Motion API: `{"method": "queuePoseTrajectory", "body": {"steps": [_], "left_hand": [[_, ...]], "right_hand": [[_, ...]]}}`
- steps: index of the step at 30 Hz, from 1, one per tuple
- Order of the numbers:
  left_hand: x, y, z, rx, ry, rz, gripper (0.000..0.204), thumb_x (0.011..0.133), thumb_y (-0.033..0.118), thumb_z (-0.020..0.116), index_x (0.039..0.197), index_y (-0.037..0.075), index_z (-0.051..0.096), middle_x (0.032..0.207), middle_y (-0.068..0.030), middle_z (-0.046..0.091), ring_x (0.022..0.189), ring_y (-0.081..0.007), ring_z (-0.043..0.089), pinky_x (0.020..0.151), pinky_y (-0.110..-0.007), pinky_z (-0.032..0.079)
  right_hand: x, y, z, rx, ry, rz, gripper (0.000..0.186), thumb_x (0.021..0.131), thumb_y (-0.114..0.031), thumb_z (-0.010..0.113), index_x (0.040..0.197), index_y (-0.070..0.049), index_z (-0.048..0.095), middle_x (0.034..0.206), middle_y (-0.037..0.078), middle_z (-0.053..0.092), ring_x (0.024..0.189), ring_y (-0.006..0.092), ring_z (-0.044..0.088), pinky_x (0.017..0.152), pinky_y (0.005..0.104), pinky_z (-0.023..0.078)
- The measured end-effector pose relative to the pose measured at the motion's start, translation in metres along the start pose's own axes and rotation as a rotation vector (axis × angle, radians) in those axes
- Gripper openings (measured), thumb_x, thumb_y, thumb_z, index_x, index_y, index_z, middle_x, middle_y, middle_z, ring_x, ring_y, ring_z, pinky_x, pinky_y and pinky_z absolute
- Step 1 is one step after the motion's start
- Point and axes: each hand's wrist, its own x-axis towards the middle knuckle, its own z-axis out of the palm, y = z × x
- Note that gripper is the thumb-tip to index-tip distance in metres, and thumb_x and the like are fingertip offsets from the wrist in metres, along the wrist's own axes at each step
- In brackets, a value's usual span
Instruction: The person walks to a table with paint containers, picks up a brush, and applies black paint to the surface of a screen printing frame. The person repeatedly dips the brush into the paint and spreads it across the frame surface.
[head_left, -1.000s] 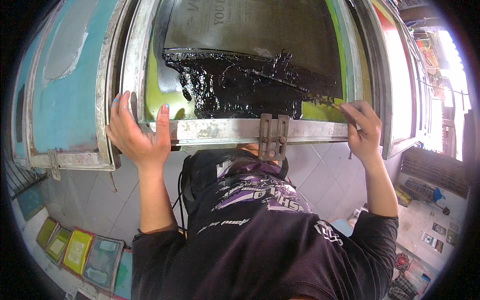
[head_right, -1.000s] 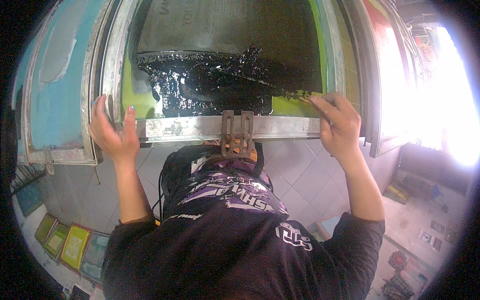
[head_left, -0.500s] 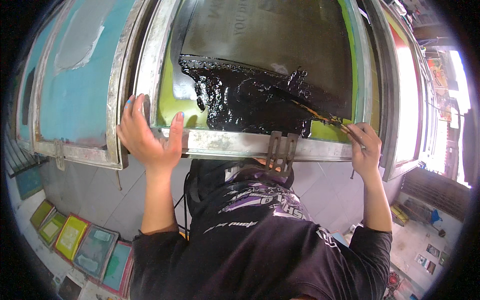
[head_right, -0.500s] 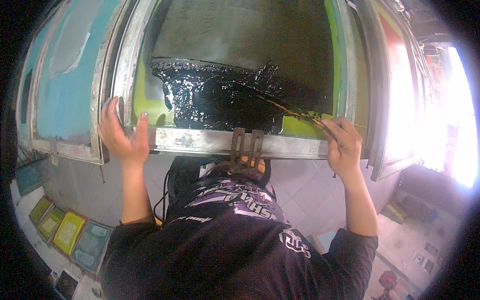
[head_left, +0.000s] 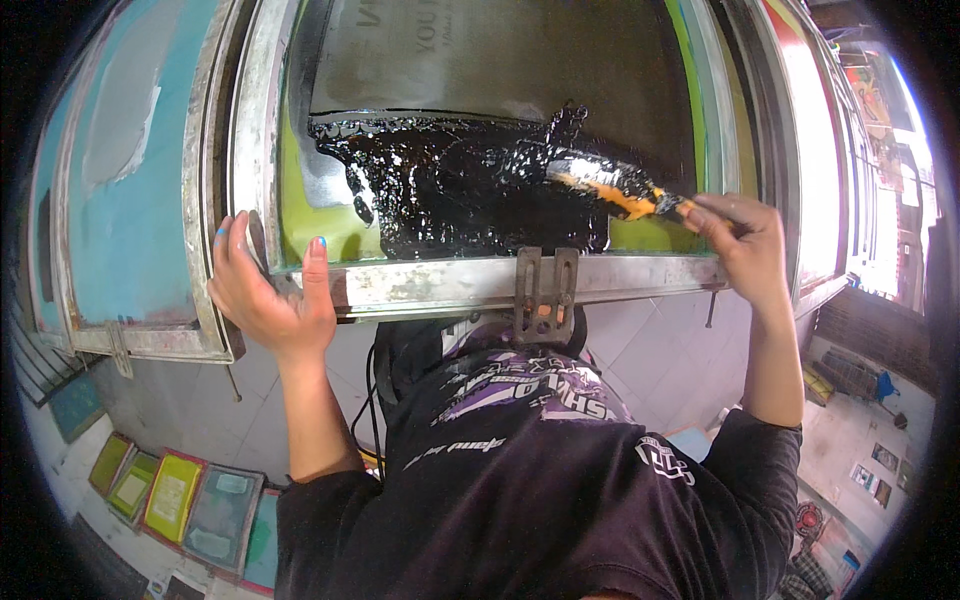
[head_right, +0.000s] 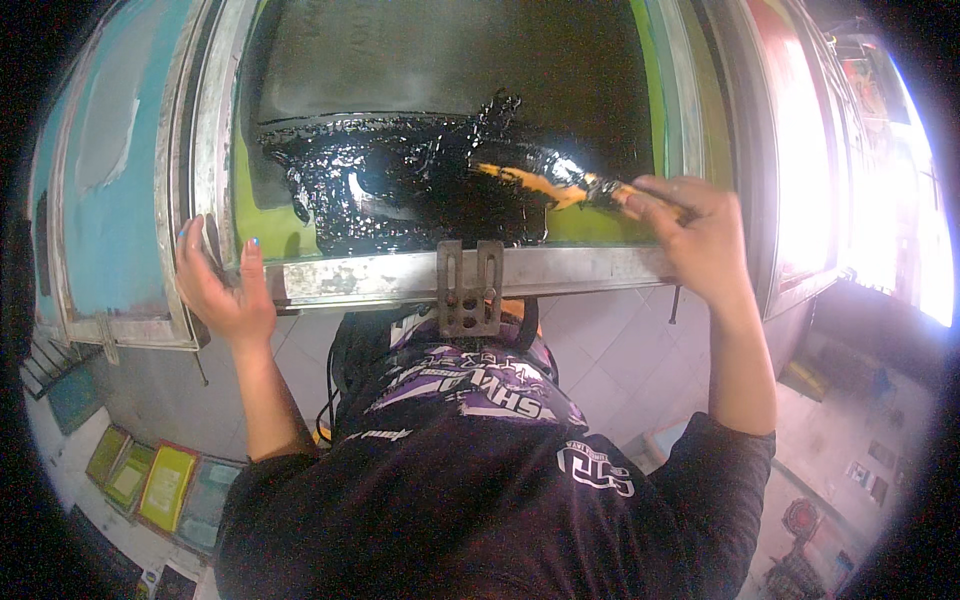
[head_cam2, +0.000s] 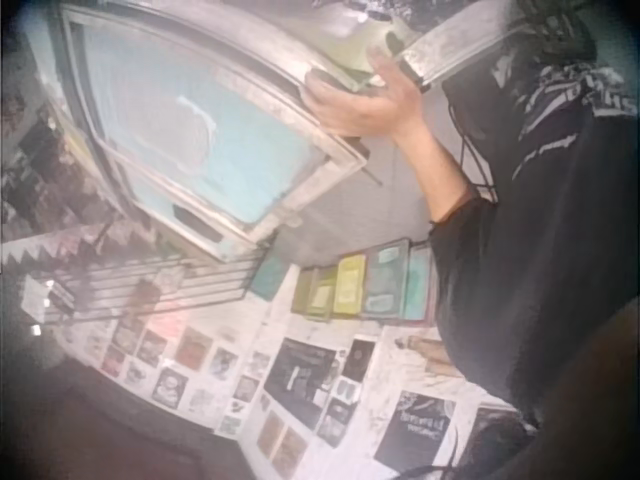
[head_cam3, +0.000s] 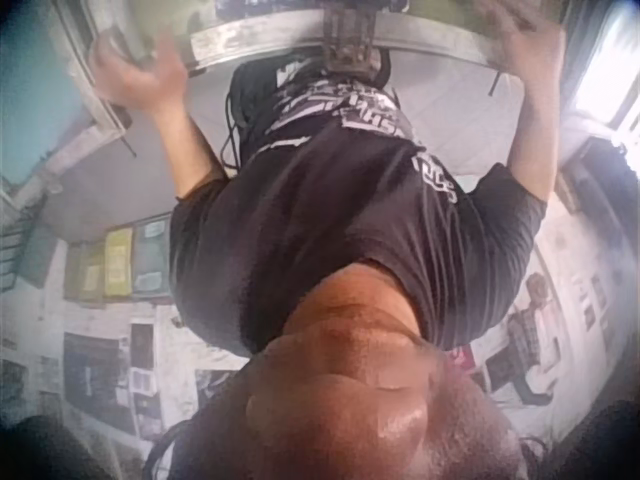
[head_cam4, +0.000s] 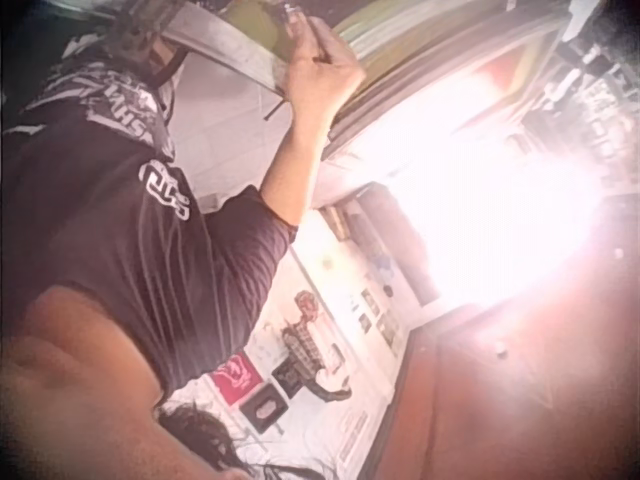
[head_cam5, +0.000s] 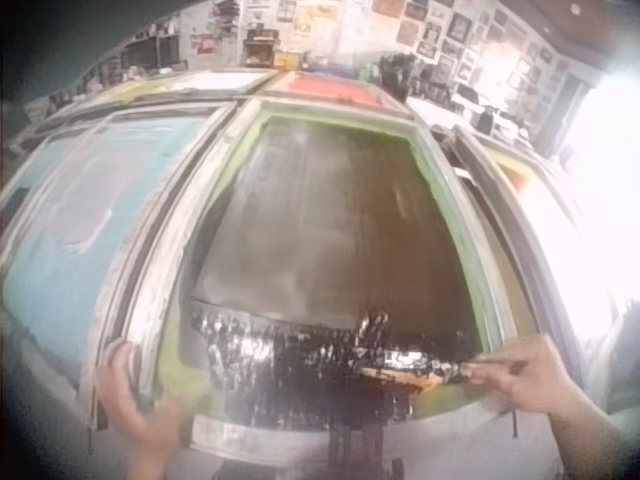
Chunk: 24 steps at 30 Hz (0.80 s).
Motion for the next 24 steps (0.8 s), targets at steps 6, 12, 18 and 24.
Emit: {"method": "queuePoseTrajectory", "body": {"steps": [6,12,18,24], "left_hand": [[0.001,0.001,0.003,0.002,-0.003,0.0,0.059,0.073,0.037,0.065,0.118,0.002,0.048,0.117,-0.0189,0.05,0.109,-0.0351,0.045,0.093,-0.043,0.028],[0.0,0.001,-0.001,0.011,-0.006,-0.008,0.059,0.073,0.037,0.065,0.117,0.002,0.049,0.117,-0.0185,0.05,0.11,-0.0352,0.045,0.094,-0.043,0.028],[-0.001,0.001,0.002,-0.006,0.019,0.006,0.057,0.074,0.036,0.065,0.117,0.002,0.049,0.117,-0.0182,0.05,0.109,-0.0351,0.046,0.094,-0.043,0.029],[-0.001,0.0,0.002,-0.04,0.017,-0.028,0.054,0.076,0.033,0.064,0.117,0.001,0.05,0.115,-0.0177,0.052,0.108,-0.0352,0.048,0.093,-0.043,0.032]], "right_hand": [[0.001,-0.011,0.007,0.012,0.023,-0.045,0.023,0.076,-0.013,0.068,0.093,0.002,0.067,0.077,0.013,0.065,0.067,0.0153,0.06,0.061,0.0261,0.045],[0.002,-0.016,-0.007,-0.072,0.079,-0.123,0.02,0.075,-0.012,0.068,0.091,0.001,0.068,0.073,0.012,0.064,0.064,0.0138,0.058,0.058,0.0258,0.044],[0.0,-0.018,-0.017,-0.154,0.057,-0.106,0.031,0.07,-0.02,0.073,0.093,0.001,0.067,0.078,0.013,0.066,0.069,0.014,0.061,0.065,0.0252,0.047],[0.014,0.005,-0.033,-0.135,-0.009,-0.039,0.038,0.068,-0.025,0.075,0.095,0.0,0.067,0.085,0.012,0.067,0.076,0.0154,0.062,0.071,0.0271,0.047]]}}
